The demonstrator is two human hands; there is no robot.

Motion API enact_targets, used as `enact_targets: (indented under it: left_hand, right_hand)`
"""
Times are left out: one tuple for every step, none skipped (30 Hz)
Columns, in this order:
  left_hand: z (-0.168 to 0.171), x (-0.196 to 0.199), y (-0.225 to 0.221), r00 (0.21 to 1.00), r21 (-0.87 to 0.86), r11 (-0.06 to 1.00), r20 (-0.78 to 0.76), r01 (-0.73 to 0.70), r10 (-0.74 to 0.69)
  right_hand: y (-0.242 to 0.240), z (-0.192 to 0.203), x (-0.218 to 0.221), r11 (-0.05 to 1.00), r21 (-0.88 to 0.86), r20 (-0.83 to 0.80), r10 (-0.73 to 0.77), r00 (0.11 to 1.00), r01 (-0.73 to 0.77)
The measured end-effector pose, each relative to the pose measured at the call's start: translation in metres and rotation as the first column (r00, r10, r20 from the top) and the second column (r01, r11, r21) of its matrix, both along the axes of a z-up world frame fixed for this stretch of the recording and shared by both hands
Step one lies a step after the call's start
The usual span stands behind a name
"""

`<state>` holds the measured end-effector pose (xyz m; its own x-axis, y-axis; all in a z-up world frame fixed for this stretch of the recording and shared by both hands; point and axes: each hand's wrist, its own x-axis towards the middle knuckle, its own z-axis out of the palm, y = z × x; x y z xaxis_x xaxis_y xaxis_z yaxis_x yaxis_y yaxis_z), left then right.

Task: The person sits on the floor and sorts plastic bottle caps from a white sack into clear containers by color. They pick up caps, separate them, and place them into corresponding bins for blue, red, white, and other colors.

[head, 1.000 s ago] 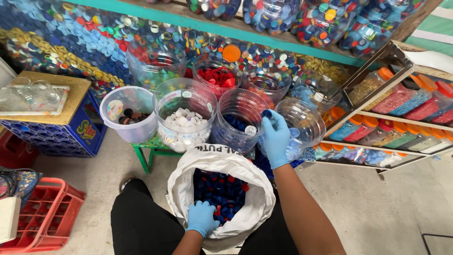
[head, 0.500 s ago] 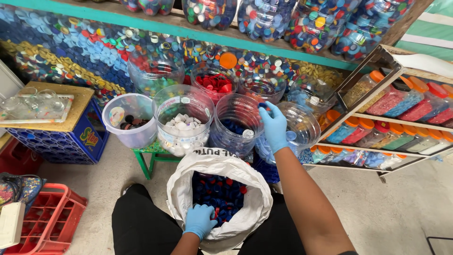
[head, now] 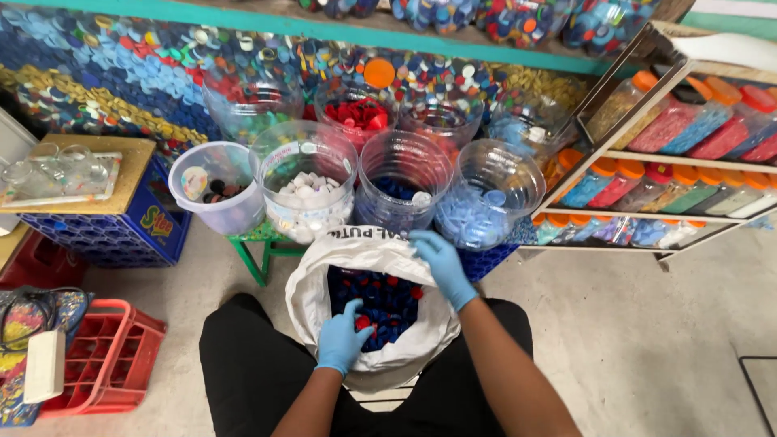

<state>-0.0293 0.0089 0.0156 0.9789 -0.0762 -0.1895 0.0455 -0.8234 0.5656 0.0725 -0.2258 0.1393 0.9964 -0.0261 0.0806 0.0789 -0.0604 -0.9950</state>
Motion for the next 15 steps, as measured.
enact_targets:
  left_hand:
    - [0.001, 0.000, -0.002, 1.000, 0.007, 1.000, 0.017, -0.021, 0.021]
    - [0.011, -0.001, -0.001, 1.000, 0.008, 1.000, 0.005, -0.021, 0.021]
    - [0.020, -0.003, 0.000, 0.998, -0.051, 0.998, 0.049, -0.027, 0.029]
    - [0.029, -0.005, 0.001, 0.995, -0.111, 0.993, 0.091, -0.031, 0.041]
    - [0.032, -0.003, 0.001, 0.996, -0.105, 0.994, 0.079, -0.036, 0.045]
    - [0.035, -0.001, 0.000, 0.991, -0.149, 0.988, 0.123, -0.027, 0.046]
    - [0.035, -0.006, 0.001, 0.987, -0.193, 0.981, 0.154, -0.019, 0.049]
    - [0.027, -0.006, 0.000, 0.990, -0.187, 0.982, 0.128, -0.028, 0.052]
    - [0.020, -0.004, -0.001, 0.977, -0.202, 0.979, 0.204, -0.026, 0.068]
    - [0.013, -0.002, -0.001, 0.957, -0.217, 0.976, 0.279, -0.022, 0.084]
    - [0.011, -0.001, -0.002, 0.961, -0.215, 0.976, 0.264, -0.028, 0.086]
    - [0.010, -0.001, -0.002, 0.949, -0.222, 0.975, 0.302, -0.021, 0.089]
    - [0.009, 0.000, -0.003, 0.936, -0.228, 0.974, 0.340, -0.012, 0.091]
    - [0.005, -0.001, -0.004, 0.941, -0.226, 0.974, 0.326, -0.018, 0.093]
    - [0.002, 0.002, -0.004, 0.953, -0.229, 0.973, 0.291, -0.019, 0.087]
  right_hand:
    - [0.002, -0.021, -0.017, 0.999, -0.022, -0.019, 0.050, 0.999, -0.050]
    - [0.009, -0.048, -0.028, 0.999, -0.020, -0.031, 0.050, 0.998, -0.050]
    - [0.016, -0.074, -0.041, 0.994, -0.057, -0.105, 0.089, 0.990, -0.096]
    - [0.024, -0.099, -0.055, 0.986, -0.090, -0.180, 0.125, 0.976, -0.143]
    - [0.031, -0.118, -0.067, 0.985, -0.082, -0.192, 0.131, 0.973, -0.149]
    - [0.037, -0.137, -0.079, 0.986, -0.037, -0.243, 0.147, 0.959, -0.161]
    - [0.044, -0.158, -0.099, 0.985, 0.010, -0.306, 0.165, 0.938, -0.170]
    - [0.047, -0.159, -0.104, 0.985, 0.020, -0.330, 0.170, 0.928, -0.174]
    - [0.049, -0.159, -0.106, 0.961, -0.130, -0.301, 0.195, 0.933, -0.243]
    - [0.052, -0.159, -0.107, 0.912, -0.276, -0.275, 0.228, 0.934, -0.304]
    - [0.053, -0.154, -0.107, 0.911, -0.270, -0.290, 0.231, 0.929, -0.311]
    - [0.054, -0.148, -0.106, 0.918, -0.259, -0.250, 0.235, 0.939, -0.299]
    - [0.055, -0.142, -0.104, 0.925, -0.248, -0.209, 0.238, 0.949, -0.287]
    - [0.055, -0.142, -0.107, 0.925, -0.242, -0.222, 0.241, 0.945, -0.293]
    - [0.056, -0.141, -0.106, 0.945, -0.173, -0.274, 0.226, 0.935, -0.278]
